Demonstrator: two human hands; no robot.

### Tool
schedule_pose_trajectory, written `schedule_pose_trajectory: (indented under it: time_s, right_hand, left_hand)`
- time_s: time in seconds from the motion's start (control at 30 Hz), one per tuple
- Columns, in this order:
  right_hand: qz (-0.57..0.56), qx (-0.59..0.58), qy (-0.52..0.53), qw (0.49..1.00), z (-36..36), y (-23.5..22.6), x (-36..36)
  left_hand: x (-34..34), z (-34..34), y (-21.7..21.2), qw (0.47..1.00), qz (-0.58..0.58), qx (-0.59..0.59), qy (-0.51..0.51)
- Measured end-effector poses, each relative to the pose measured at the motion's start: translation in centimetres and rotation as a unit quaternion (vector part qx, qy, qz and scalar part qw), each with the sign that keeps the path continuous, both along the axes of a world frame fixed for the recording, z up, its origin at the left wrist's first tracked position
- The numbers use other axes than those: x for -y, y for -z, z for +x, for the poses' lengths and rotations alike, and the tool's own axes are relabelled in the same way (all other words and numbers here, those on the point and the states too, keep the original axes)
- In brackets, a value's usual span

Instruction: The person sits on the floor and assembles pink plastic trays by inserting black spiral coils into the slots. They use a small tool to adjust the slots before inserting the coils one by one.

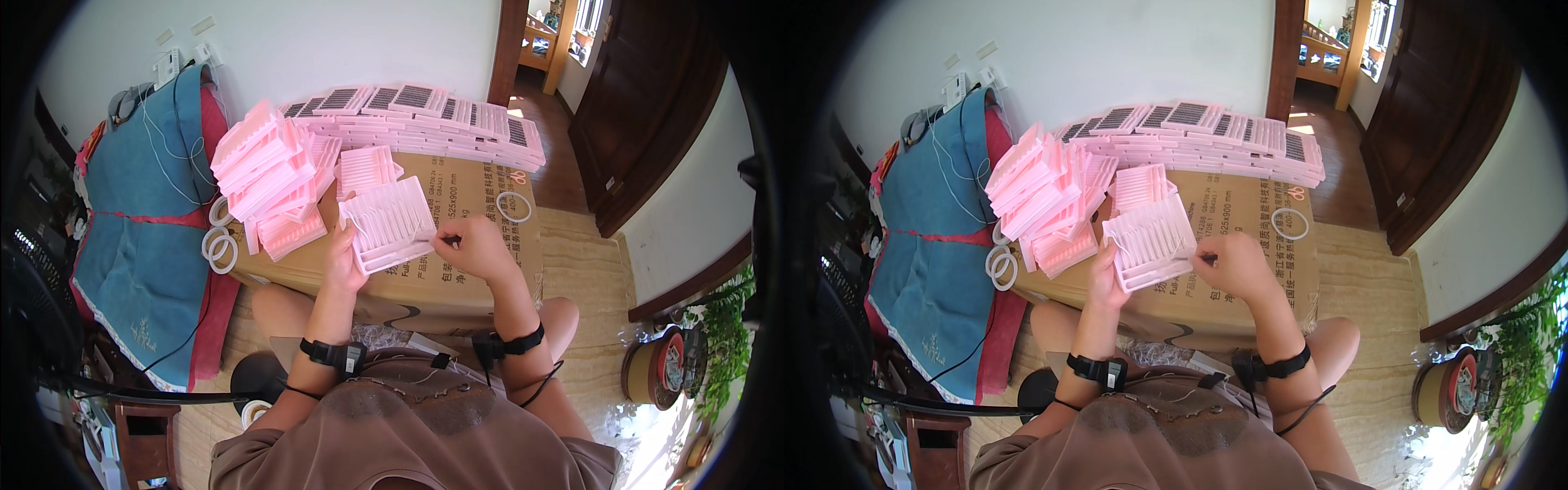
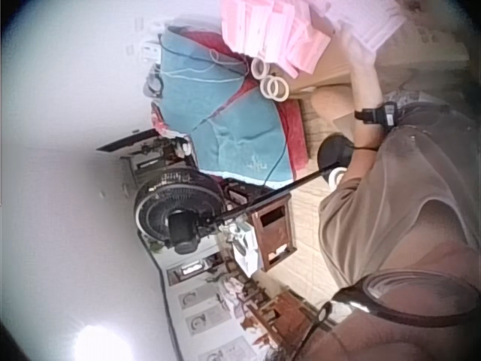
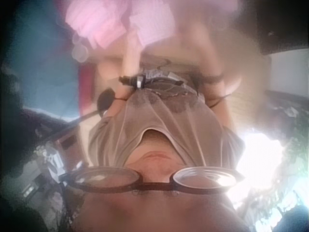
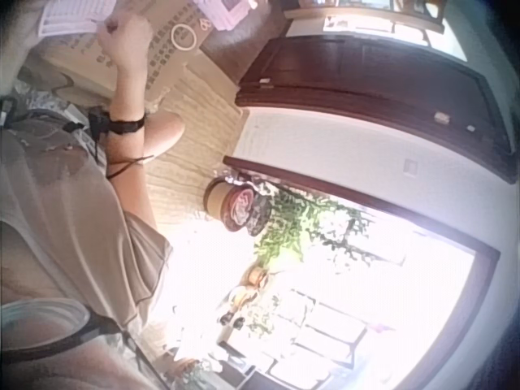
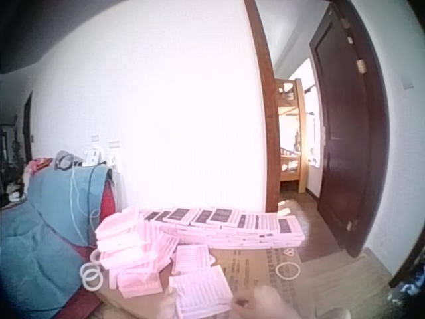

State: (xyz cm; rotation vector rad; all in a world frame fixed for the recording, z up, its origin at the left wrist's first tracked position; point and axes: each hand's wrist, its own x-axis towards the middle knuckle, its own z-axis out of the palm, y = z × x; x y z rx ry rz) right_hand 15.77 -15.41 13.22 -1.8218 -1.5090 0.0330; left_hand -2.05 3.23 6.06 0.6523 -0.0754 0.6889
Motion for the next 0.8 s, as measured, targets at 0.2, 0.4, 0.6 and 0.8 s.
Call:
schedule_pose_trajectory:
  time_s: [0.2, 0.4, 0.6, 0.8]
  right_hand:
    - [-0.108, -0.324, -0.204, 0.918, 1.0, -1.8, 1.8]
    - [-0.071, -0.211, -0.044, 0.974, 0.8, -0.7, 0.1]
    - [-0.019, -0.126, 0.009, 0.992, 0.0, 0.8, -1.6]
    - [0.069, -0.136, -0.044, 0.987, -0.1, 0.2, -1.9]
  left_hand:
    - [0.0, 0.2, -0.3, 0.999, 0.024, -0.027, -0.028]
    - [1.0, 0.3, -1.2, 0.997, 0.040, -0.067, -0.020]
    - [1.8, 0.6, -2.0, 0.998, 0.037, -0.057, 0.017]
    - [1.7, 0.6, -2.3, 0.996, 0.056, -0.058, 0.034]
